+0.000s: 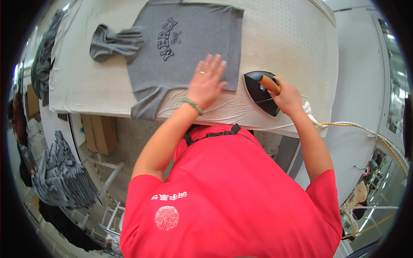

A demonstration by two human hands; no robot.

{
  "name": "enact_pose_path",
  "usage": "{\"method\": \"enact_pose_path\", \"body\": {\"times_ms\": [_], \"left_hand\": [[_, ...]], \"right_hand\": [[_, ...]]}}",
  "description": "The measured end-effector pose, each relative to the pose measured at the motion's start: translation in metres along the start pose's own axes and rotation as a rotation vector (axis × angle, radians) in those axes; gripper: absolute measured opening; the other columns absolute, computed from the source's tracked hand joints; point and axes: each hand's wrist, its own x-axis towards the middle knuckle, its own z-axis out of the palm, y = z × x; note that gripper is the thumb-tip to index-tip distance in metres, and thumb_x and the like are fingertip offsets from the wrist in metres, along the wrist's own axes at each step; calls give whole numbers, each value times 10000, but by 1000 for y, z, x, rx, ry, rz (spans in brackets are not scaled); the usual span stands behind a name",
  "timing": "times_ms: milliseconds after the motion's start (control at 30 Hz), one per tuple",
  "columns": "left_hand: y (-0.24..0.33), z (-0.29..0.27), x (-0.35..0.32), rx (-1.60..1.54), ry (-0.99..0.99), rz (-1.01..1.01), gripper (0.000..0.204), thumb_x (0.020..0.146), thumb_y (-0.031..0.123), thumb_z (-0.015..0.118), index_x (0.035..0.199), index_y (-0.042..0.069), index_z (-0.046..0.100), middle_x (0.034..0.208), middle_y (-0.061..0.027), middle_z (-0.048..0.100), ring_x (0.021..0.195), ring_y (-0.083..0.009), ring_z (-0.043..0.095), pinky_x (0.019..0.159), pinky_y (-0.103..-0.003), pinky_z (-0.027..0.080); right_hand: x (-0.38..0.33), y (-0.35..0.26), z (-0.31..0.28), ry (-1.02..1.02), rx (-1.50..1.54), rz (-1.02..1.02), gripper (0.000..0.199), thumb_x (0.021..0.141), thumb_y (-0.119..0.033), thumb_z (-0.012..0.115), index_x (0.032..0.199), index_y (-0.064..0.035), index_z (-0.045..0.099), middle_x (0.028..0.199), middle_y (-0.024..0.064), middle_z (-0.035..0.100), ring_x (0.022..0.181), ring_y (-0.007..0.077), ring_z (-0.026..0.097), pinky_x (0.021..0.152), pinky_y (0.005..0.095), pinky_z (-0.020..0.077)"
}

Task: The person is ironing grey sweatshirts on an industrial ironing table.

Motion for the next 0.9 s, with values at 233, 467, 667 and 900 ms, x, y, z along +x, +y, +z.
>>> {"method": "enact_pose_path", "body": {"times_ms": [233,467,667,900], "left_hand": [[0,17,13,-66,-215,180,692,1027,376,606,1598,35,414,1701,-173,339,1593,-368,270,1295,-512,223],[-96,1,149,-1,-249,351,707,1049,422,565,1615,40,382,1710,-162,322,1605,-354,236,1312,-483,196],[-130,24,239,13,-234,504,726,1058,473,550,1626,55,376,1717,-128,321,1613,-309,222,1323,-453,192],[-162,32,295,-51,-295,673,597,1062,438,559,1560,112,510,1696,-57,382,1591,-267,289,1315,-458,226]], "right_hand": [[16,-6,-29,-258,399,270,696,885,-405,803,1447,-59,581,1028,259,752,968,419,734,824,490,583],[6,-79,-1,70,185,108,763,818,-353,853,1449,-30,570,928,213,759,807,403,747,708,474,593],[18,-132,10,-134,79,2,726,734,-252,862,1381,-37,612,795,143,734,708,343,743,648,444,590],[68,-129,-1,-3,77,-63,686,686,-160,832,1333,-45,633,740,116,710,662,314,726,601,422,572]]}}
